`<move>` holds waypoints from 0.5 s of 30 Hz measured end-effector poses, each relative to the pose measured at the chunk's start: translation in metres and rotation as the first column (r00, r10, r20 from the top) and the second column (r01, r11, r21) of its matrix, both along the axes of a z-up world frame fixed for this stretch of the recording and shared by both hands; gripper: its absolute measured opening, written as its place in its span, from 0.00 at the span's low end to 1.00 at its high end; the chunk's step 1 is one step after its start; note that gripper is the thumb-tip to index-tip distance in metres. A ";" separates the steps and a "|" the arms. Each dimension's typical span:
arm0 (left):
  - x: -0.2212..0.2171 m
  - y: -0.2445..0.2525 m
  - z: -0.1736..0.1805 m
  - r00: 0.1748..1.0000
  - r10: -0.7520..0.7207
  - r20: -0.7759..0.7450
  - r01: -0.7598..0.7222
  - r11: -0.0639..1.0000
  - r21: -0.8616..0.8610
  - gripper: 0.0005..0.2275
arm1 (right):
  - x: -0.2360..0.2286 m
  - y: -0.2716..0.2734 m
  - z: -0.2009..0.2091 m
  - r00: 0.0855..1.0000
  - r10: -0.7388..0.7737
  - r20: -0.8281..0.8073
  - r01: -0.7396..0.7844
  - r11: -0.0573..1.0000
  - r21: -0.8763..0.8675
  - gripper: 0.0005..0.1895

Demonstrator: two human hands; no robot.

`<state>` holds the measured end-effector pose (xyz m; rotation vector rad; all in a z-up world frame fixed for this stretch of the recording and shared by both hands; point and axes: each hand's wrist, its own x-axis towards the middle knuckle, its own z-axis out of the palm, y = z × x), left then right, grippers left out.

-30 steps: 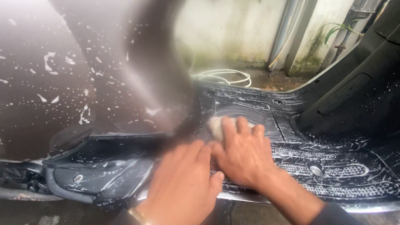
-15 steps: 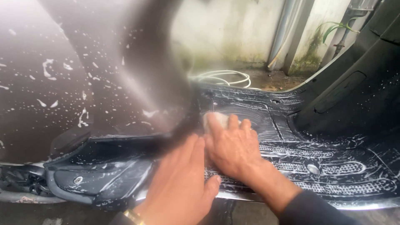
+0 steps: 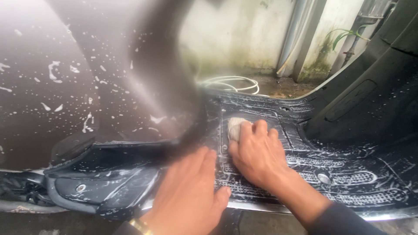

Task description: Scrubbing the floorboard and side panels of a motorcycle with a soapy sponge

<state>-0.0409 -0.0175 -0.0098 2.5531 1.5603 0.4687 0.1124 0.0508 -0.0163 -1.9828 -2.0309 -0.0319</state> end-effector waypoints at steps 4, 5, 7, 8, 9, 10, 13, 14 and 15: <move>-0.003 0.002 -0.009 0.999 -0.038 0.018 0.034 0.983 0.182 0.24 | 0.012 0.007 -0.002 0.989 -0.144 0.022 0.144 0.990 -0.007 0.23; 0.002 0.004 -0.005 0.999 -0.040 0.028 0.033 0.980 0.195 0.24 | 0.018 0.005 0.004 0.989 -0.145 0.031 0.145 0.989 0.008 0.23; 0.004 0.002 -0.003 0.998 -0.057 -0.036 0.059 0.997 0.041 0.24 | 0.020 -0.006 0.001 0.996 -0.081 0.034 0.083 0.995 -0.051 0.21; 0.003 0.006 -0.014 0.998 -0.055 -0.040 0.056 0.998 0.036 0.24 | 0.021 -0.009 0.002 0.996 -0.078 0.030 0.080 0.995 -0.056 0.21; 0.002 0.009 -0.026 0.998 -0.049 -0.045 0.056 0.984 0.167 0.25 | 0.023 -0.012 0.002 0.997 -0.058 0.052 0.059 0.998 -0.028 0.22; 0.008 0.012 -0.038 0.998 -0.054 -0.034 0.061 0.953 0.296 0.26 | 0.031 -0.017 0.005 0.995 -0.047 0.090 0.047 0.999 0.002 0.25; 0.010 0.007 -0.019 0.994 -0.063 -0.090 0.080 0.975 0.207 0.22 | 0.037 -0.016 0.012 0.967 -0.253 0.009 0.251 0.954 -0.163 0.22; 0.011 0.007 -0.018 0.994 -0.062 -0.092 0.079 0.976 0.201 0.22 | 0.039 -0.024 0.008 0.968 -0.251 0.008 0.249 0.954 -0.169 0.22; 0.013 0.006 -0.018 0.993 -0.059 -0.101 0.077 0.979 0.191 0.22 | 0.041 -0.032 0.004 0.986 -0.154 0.057 0.160 0.981 -0.109 0.20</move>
